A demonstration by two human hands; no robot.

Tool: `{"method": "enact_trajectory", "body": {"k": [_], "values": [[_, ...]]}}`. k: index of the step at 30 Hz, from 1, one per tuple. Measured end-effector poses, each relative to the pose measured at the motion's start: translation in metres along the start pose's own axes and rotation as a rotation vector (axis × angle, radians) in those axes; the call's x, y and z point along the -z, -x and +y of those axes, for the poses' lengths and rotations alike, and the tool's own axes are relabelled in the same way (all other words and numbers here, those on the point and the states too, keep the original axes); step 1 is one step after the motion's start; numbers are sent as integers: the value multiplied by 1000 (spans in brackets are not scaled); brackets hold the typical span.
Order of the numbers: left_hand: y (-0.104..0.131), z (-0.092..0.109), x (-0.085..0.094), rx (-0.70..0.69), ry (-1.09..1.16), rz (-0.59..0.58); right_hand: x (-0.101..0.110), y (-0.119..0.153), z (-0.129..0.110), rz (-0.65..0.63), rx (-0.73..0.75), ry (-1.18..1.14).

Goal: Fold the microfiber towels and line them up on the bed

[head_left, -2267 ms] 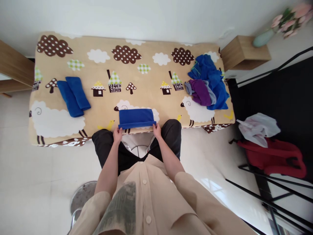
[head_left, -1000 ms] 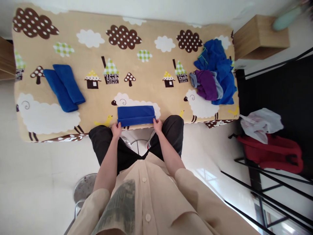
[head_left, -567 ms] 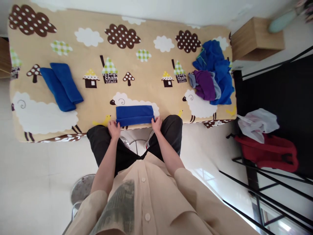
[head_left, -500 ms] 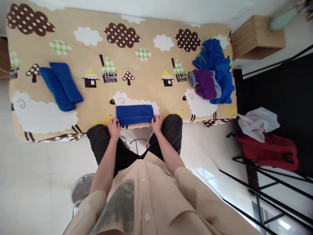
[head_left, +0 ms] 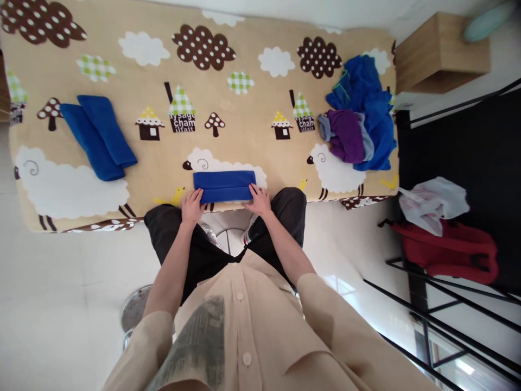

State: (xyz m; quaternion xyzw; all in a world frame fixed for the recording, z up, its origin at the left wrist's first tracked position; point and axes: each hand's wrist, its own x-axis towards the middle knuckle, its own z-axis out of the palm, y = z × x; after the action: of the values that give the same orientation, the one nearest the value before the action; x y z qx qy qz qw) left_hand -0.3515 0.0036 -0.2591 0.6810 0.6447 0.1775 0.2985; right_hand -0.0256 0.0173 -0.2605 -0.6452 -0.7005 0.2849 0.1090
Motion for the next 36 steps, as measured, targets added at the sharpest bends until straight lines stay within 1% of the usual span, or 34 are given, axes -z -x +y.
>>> {"method": "enact_trajectory", "body": {"k": [2,4,6,9,11,16,19,23,27,31,33,36], "values": [[-6,-7,6,-12,-4,-19,9,-10,10,-62,40,-6],[-13,-15,11,-16,16,-28,16,-19,20,-89,64,-45],[-18,-22,13,14,69,-6,20,-25,26,-51,77,-135],[-24,-29,12,87,182,60,16,-30,30,62,68,-303],[-27,-32,9,113,262,85,11,-32,30,99,20,-368],[-32,-40,1,242,371,115,2,-38,34,123,-201,-435],[-34,-43,-1,281,391,142,-1,-41,37,130,-228,-428],[-35,-45,-3,327,339,138,-5,-44,41,120,-249,-404],[-33,-44,-4,330,288,123,-5,-45,43,122,-269,-433],[-34,-42,-4,355,266,143,-5,-45,41,144,-284,-437],[-38,-38,-3,412,276,145,-4,-45,39,136,-320,-412],[-47,-31,3,580,295,149,2,-46,31,111,-409,-309]]}}
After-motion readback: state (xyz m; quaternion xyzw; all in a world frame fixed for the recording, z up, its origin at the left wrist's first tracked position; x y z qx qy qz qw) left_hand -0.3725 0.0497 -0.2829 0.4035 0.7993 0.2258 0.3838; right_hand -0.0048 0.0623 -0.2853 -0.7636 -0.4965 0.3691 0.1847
